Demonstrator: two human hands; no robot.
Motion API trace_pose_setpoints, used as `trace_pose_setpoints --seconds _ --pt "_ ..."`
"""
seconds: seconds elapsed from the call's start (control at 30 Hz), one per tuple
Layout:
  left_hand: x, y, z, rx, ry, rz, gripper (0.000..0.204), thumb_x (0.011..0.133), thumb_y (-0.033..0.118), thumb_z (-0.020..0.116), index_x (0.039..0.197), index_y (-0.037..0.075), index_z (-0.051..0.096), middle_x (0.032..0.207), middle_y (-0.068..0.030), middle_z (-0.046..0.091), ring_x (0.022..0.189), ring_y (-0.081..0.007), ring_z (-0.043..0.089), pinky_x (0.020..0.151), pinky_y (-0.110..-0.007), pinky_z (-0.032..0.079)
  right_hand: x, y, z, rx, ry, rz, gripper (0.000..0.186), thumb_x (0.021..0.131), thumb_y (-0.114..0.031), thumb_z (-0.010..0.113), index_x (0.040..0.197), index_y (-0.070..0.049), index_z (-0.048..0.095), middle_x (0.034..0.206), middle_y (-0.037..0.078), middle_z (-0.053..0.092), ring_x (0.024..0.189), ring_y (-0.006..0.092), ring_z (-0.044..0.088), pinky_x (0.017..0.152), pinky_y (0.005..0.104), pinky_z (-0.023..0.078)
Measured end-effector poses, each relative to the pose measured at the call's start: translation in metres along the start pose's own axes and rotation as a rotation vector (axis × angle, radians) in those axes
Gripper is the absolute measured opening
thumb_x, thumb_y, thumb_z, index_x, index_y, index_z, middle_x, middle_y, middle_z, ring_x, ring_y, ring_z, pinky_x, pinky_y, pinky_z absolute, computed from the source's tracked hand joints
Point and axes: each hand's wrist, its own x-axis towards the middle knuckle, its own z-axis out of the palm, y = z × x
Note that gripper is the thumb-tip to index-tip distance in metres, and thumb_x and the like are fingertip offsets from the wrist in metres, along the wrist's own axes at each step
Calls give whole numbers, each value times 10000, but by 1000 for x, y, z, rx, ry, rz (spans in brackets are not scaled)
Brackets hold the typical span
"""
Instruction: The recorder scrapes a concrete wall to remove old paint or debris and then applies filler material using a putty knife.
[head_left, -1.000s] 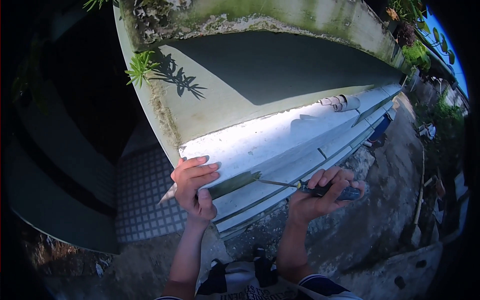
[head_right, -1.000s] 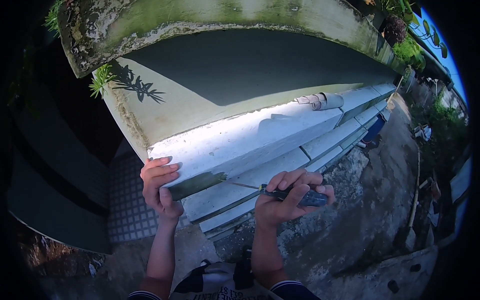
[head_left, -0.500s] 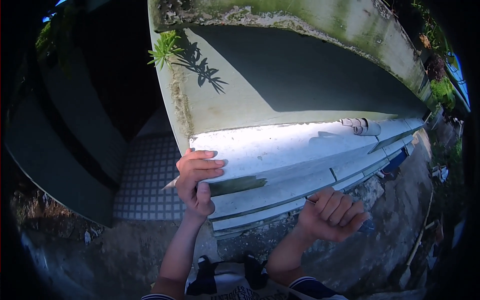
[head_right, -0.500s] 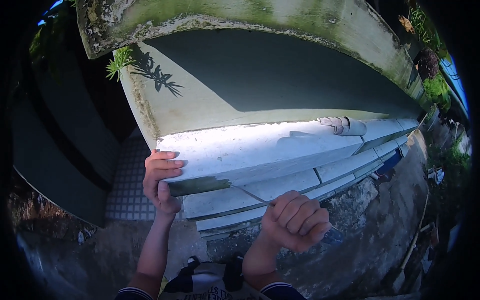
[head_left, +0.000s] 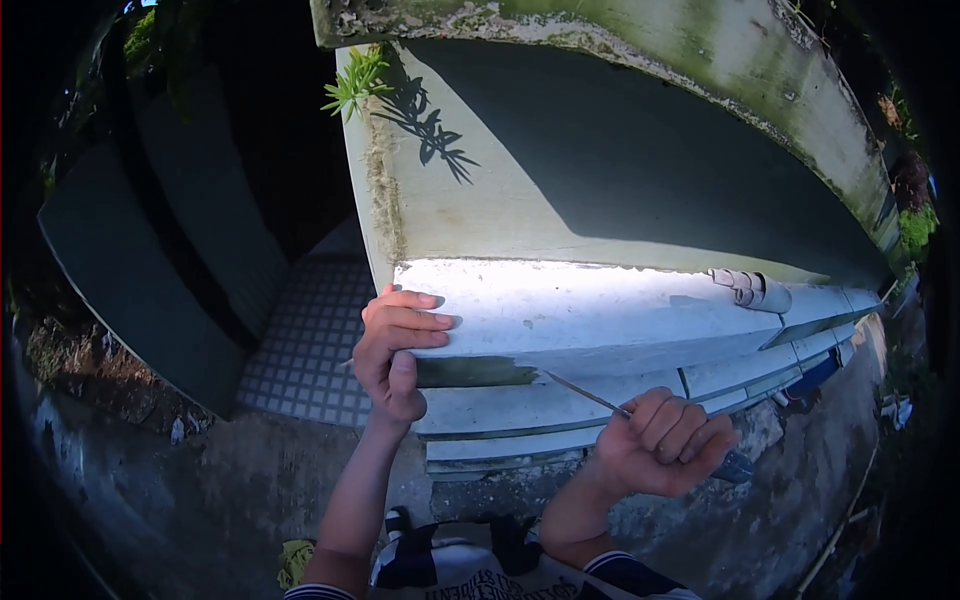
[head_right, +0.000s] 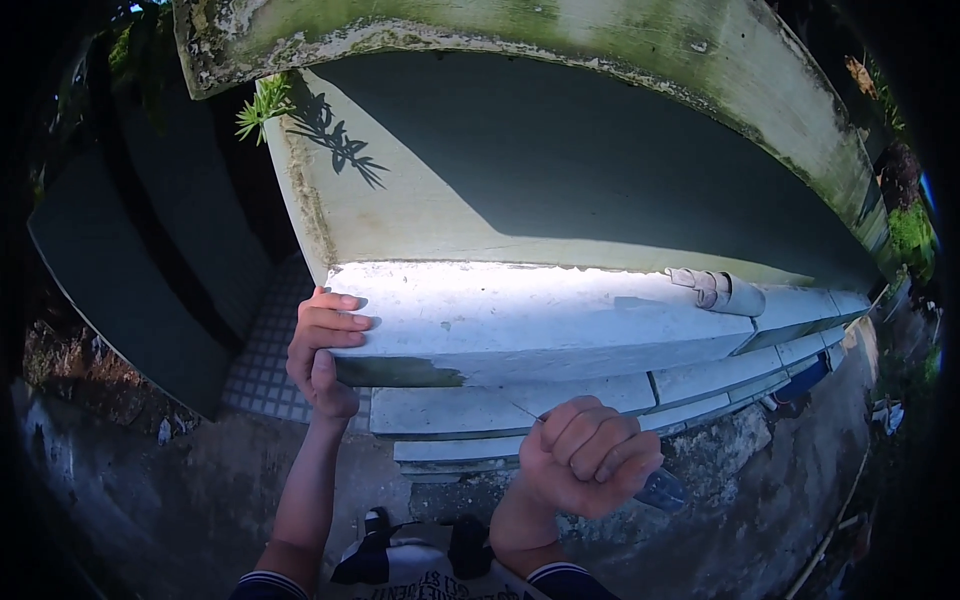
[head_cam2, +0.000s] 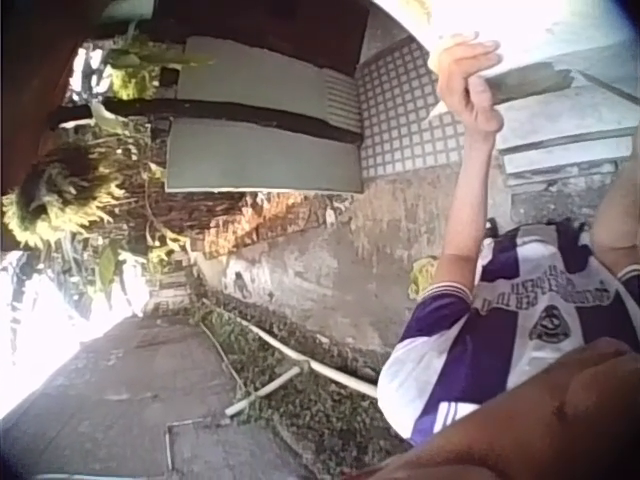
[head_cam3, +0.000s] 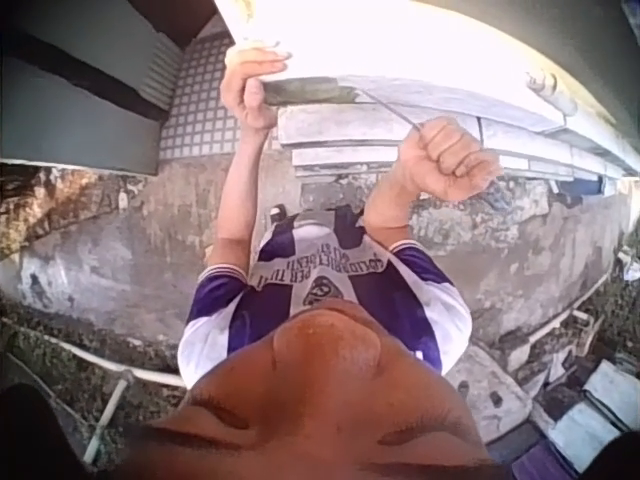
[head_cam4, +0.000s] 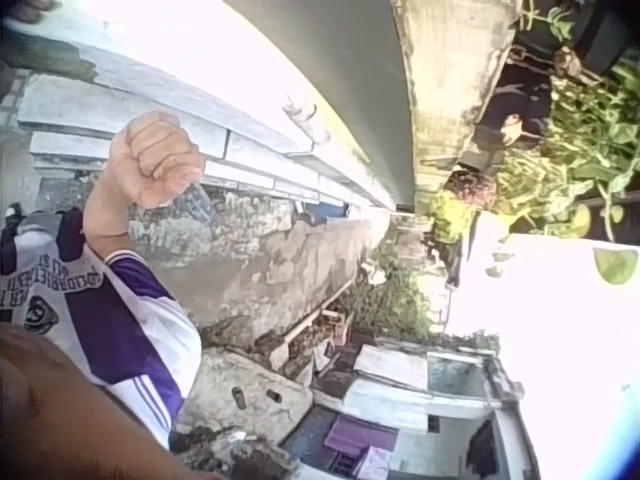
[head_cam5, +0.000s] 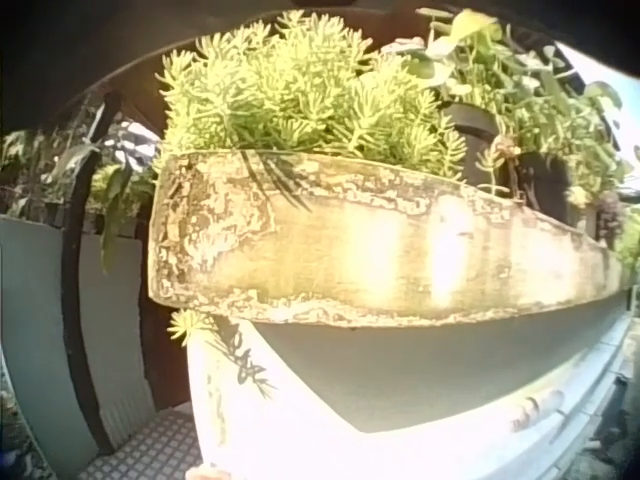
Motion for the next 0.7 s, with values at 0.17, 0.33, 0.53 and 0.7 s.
trace_pose_setpoints --seconds 0.17,0.33,0.53,0.7 --pt "1 2 2 7 12 0 354 964 280 440 823 60 678 929 -77 738 1068 -246 631 1109 -492 319 -2 4 -5 -43 -5 39 413 1092 -297 409 714 -146 333 463 -36 300 344 70 200 360 234 198" --pt "-1 1 -1 16 23 3 343 945 265 443 824 51 682 928 -85 736 1069 -251 632 1109 -496 321 2 -2 -1 101 13 18 418 1087 -303 426 710 -146 337 462 -36 303 342 68 204 363 234 208" --pt "0 0 3 2 21 -2 330 923 246 441 818 45 681 922 -95 737 1074 -255 632 1109 -487 324 6 -1 -5 -10 -178 122 418 1109 -299 329 710 -176 312 491 -42 303 405 75 209 419 248 211" --pt "1 2 3 11 22 -3 331 917 244 438 819 43 682 920 -96 738 1068 -255 633 1107 -484 326 3 9 -13 -17 -13 90 423 1091 -283 394 696 -150 320 463 -32 297 346 83 215 364 240 218"
